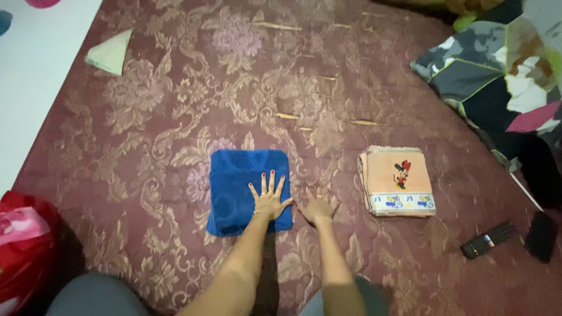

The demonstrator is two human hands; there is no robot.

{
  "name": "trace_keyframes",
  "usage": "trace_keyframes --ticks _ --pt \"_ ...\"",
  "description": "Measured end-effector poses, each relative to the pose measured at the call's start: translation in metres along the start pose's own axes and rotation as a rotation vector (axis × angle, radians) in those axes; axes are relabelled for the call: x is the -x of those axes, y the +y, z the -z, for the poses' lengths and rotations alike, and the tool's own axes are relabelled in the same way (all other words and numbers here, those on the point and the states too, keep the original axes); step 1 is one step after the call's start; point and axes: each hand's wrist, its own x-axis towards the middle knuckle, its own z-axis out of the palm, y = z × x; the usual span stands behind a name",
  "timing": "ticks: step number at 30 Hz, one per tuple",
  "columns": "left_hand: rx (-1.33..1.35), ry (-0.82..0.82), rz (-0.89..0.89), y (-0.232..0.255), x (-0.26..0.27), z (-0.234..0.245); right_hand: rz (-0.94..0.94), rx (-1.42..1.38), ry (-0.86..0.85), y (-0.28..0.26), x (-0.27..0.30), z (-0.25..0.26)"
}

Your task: The person folds a blue towel and a pink Hello Kitty towel on a patterned maroon mat, smoothing and aligning each fold before stacking them neatly.

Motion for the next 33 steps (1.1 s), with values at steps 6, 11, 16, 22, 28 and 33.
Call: trace_keyframes --ticks 6,11,16,22,28,33 --pt "0.05 0.002 -0.007 0.0 0.004 0.002 -0.257 -0.36 0.378 0.06 -0.005 0.05" --pt "0.089 0.012 -0.014 -0.001 0.005 0.003 -0.376 -0.069 0.625 0.124 -0.026 0.044" --pt "0.09 0.03 -0.011 -0.004 -0.003 -0.004 -0.358 -0.018 0.812 0.153 -0.045 0.007" --pt "0.085 0.02 -0.017 -0.006 -0.005 -0.008 -0.336 0.238 0.938 0.168 -0.08 0.002" --pt "0.124 -0.014 -0.022 -0.008 -0.009 -0.008 -0.276 0.03 0.633 0.181 -0.083 0.013" --pt "0.134 -0.042 -0.025 -0.011 -0.008 -0.007 -0.189 -0.043 0.563 0.144 -0.068 0.003"
